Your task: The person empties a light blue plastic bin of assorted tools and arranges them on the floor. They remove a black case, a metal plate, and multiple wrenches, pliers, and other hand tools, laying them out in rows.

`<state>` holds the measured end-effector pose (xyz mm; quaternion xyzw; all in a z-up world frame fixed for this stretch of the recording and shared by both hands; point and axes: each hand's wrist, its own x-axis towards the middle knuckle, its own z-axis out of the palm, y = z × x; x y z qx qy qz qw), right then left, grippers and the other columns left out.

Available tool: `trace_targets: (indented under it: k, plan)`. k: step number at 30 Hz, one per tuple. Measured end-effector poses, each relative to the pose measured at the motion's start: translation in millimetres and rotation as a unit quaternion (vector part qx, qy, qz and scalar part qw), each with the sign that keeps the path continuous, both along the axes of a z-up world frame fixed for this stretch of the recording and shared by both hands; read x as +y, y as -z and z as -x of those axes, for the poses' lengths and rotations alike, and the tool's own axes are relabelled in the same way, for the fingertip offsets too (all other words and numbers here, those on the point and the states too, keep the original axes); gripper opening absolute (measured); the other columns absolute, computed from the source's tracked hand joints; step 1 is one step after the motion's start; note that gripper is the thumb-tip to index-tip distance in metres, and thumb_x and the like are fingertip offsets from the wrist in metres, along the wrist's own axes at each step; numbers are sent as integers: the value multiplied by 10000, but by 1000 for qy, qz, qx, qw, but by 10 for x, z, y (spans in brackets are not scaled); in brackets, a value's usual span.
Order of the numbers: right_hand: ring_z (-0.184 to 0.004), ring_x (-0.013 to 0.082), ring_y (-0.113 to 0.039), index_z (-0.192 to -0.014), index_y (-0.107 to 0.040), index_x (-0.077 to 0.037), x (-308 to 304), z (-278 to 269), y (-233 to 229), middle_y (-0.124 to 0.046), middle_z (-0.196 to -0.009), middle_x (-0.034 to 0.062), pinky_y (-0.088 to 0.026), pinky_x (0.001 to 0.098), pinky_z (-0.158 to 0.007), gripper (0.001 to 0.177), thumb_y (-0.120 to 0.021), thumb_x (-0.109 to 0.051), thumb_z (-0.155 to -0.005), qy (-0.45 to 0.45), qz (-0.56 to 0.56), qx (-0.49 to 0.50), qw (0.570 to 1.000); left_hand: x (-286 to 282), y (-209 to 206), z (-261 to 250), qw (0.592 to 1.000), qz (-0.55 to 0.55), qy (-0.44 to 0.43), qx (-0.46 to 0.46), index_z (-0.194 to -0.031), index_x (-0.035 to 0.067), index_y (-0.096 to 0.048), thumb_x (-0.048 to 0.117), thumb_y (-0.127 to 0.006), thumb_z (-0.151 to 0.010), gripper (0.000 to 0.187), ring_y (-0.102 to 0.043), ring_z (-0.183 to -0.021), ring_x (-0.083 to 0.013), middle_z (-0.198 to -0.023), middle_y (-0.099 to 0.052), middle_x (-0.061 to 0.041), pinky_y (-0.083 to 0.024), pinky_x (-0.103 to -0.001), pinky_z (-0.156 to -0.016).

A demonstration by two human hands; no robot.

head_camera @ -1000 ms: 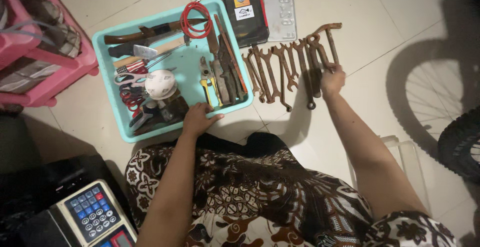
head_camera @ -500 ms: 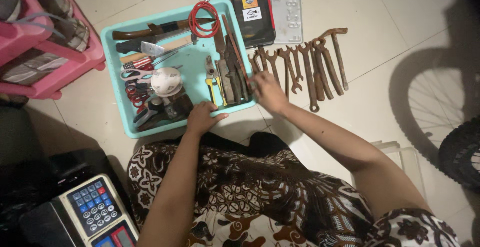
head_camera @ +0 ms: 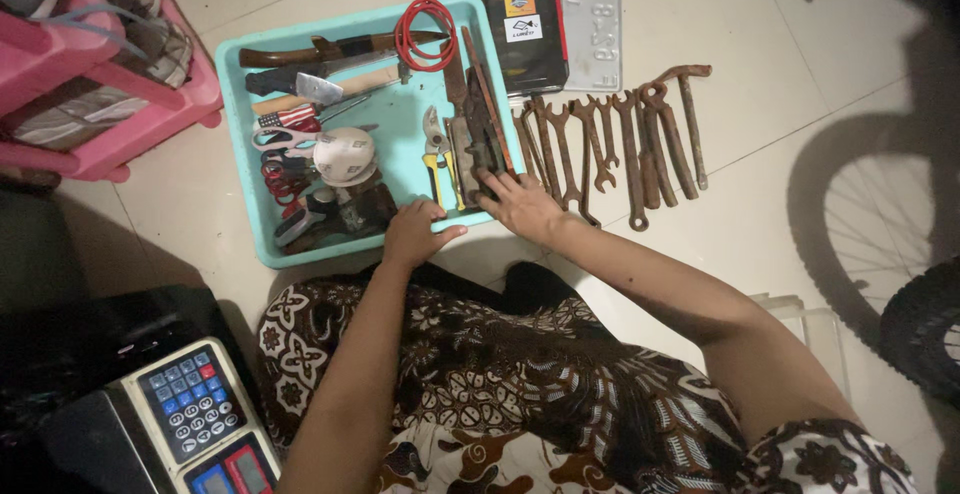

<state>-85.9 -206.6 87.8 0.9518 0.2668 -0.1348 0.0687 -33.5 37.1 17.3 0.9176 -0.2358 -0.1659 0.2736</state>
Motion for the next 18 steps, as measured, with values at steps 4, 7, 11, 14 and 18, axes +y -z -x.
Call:
trace_targets:
  k: [4,7,11,14,18]
  plan:
    - [-1427,331,-380,-1498,-445,-191,5,-51,14,-193,-1656,194,-471,481,-1020,577,-576,-149,-938,-14,38,9,999,17,47,-1,1000,6,8,-13,-986,114,-733,663,-784,-755,598,-633,-1040,-313,-1059,-695,-68,-511,-442,-921]
    - [-1396,306,-417,-1505,-439,-194,-1,-66,27,-178,-1682,173,-484,463,-1000,562,-540,-133,-956,-20,46,26,998,21,64,13,1000,12,7,-21,-980,115,-727,662,-781,-756,593,-634,-1036,-311,-1048,-693,-69,-512,-442,-916]
    - [-1366,302,-454,-1490,-447,-177,-45,-78,38,-189,-1688,175,-484,466,-1015,539,-535,-130,-961,-29,30,19,999,10,58,-6,1000,12,9,-17,-970,111,-726,643,-793,-750,579,-633,-1017,-312,-1029,-688,-76,-509,-443,-889]
    - [-1436,343,-403,-1425,-478,-176,-80,-63,44,-222,-1659,192,-479,466,-1020,459,-531,-157,-969,-30,8,-7,999,13,56,8,999,22,2,-33,-961,109,-725,638,-800,-744,576,-638,-1001,-309,-1012,-694,-69,-513,-437,-888]
    - [-1431,353,-388,-1413,-480,-187,-117,-49,15,-253,-1628,219,-457,490,-1038,467,-522,-158,-949,-21,-14,-33,999,14,40,15,999,33,2,-39,-951,108,-731,623,-808,-740,562,-642,-994,-306,-1003,-698,-69,-517,-429,-884]
